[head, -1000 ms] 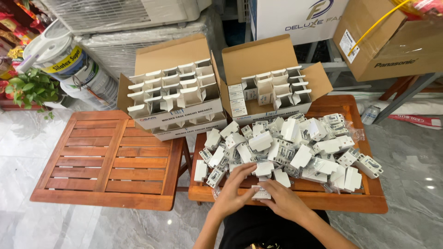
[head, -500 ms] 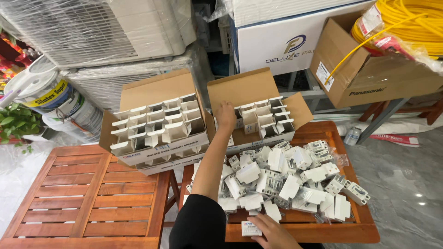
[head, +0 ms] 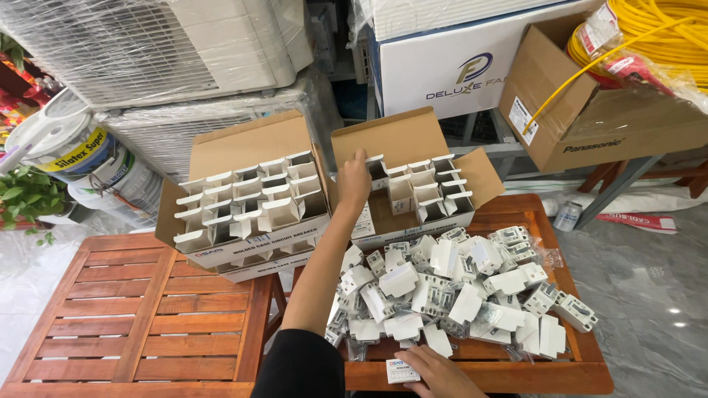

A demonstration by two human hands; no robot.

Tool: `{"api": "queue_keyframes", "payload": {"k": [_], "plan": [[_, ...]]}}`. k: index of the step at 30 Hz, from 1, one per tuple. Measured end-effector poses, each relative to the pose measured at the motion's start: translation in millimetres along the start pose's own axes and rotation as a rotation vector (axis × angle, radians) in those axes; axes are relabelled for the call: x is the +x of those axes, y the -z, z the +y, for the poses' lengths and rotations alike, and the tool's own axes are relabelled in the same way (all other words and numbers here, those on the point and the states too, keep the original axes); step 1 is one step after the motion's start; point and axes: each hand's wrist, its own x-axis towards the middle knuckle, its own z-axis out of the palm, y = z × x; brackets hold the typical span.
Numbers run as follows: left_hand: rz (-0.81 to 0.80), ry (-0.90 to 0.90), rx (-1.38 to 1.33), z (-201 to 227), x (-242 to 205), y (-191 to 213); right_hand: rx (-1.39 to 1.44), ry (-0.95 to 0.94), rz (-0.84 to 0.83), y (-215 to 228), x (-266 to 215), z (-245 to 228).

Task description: The person repeatedly picks up small white electrical components from a pile on a wooden table, inspects them by turning them over, and places them into a cardboard box. The person handles the components one at a time throughout the clip.

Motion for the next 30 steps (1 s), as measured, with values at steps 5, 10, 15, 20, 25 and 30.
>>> {"api": "queue_keyframes", "payload": {"k": [5, 10, 15, 20, 25, 30], "plan": [[0.061, 0.038, -0.175, 64.4, -50.9, 129.1, 0.108, -0.105, -0.011, 92.2, -31.1, -69.4], [0.095, 0.113, -0.346, 96.8, -171.7, 221.3, 0.237, -0.054, 0.371, 231.7, -21.8, -81.9], [0.024, 0.308, -0.394, 85.7, -293.4, 231.2, 0.087, -0.029, 0.610, 362.3, 86.6, -110.6], [-0.100, 0.354, -0.472, 61.7, -386.8, 190.6, 0.103, -0.058, 0.511, 373.6, 216.9, -57.6], [-0.126, 0.510, -0.465, 96.3, -413.5, 205.7, 0.045, -0.121, 0.442, 366.0, 261.7, -11.8], [-0.233, 0.460, -0.366, 104.4, -425.9, 172.2, -0.119, -0.193, 0.386, 366.2, 270.9, -5.9]]}}
